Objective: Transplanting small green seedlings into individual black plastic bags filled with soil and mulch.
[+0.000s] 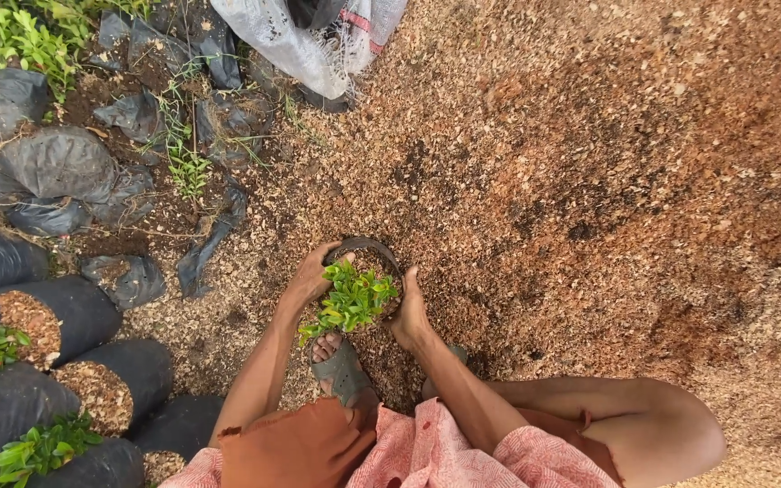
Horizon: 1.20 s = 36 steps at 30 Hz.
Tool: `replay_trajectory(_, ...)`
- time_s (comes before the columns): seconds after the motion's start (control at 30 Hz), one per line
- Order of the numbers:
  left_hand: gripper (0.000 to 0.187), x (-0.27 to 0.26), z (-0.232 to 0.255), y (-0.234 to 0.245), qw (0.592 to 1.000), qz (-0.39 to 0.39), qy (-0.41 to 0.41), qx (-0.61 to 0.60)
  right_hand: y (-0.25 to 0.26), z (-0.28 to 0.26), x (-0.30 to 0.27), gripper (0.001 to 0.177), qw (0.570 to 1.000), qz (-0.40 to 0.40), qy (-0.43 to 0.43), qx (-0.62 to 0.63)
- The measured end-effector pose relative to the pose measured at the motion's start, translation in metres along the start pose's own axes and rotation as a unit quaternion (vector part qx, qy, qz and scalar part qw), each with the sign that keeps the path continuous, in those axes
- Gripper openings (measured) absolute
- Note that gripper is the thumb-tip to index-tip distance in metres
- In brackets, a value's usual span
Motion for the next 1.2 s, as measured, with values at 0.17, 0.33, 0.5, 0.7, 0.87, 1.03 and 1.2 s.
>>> replay_trajectory(0.17,0.099,0.001,-0.065,0.004,0.992,-0.078,0.099,0.033,-0.009,-0.061,-0.001,0.095,0.963,-0.093,0.137,-0.21)
replay_trajectory(0.33,0.114,-0.028,-0.025,-0.009,0.977,-0.069,0.169,0.11,-0.005,-0.074,-0.02,0.089,0.879,-0.152,0.254,-0.374)
replay_trajectory(0.5,0.055,-0.032,0.039,-0.002,0.99,0.052,-0.106,0.079,-0.021,-0.075,-0.022,0.092,0.787,-0.186,0.201,-0.552)
replay_trajectory(0.7,0.02,-0.072,0.091,-0.007,0.966,0.122,-0.211,-0.086,-0.01,-0.044,0.036,0.101,0.738,-0.233,0.129,-0.62)
replay_trajectory(0.87,0.04,0.026,-0.028,-0.033,0.965,0.077,-0.235,-0.09,-0.033,-0.038,0.043,0.092,0.713,-0.25,0.132,-0.642)
replay_trajectory(1.03,0.04,0.039,-0.034,-0.023,0.97,0.1,-0.209,-0.072,-0.024,-0.046,0.031,0.103,0.732,-0.261,0.114,-0.619)
replay_trajectory(1.2,0.063,0.042,-0.058,-0.03,0.994,-0.003,-0.099,-0.053,0.003,-0.037,-0.022,0.083,0.928,-0.015,0.208,-0.309)
Point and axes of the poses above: each hand's wrist, its own x-axis towards the middle knuckle, its own y-axis out of the back of the hand, z = x × y, the point moved 3 cm from there along x, towards the middle knuckle, and after that the axes turned 2 degrees about y, right-handed, at the moved point
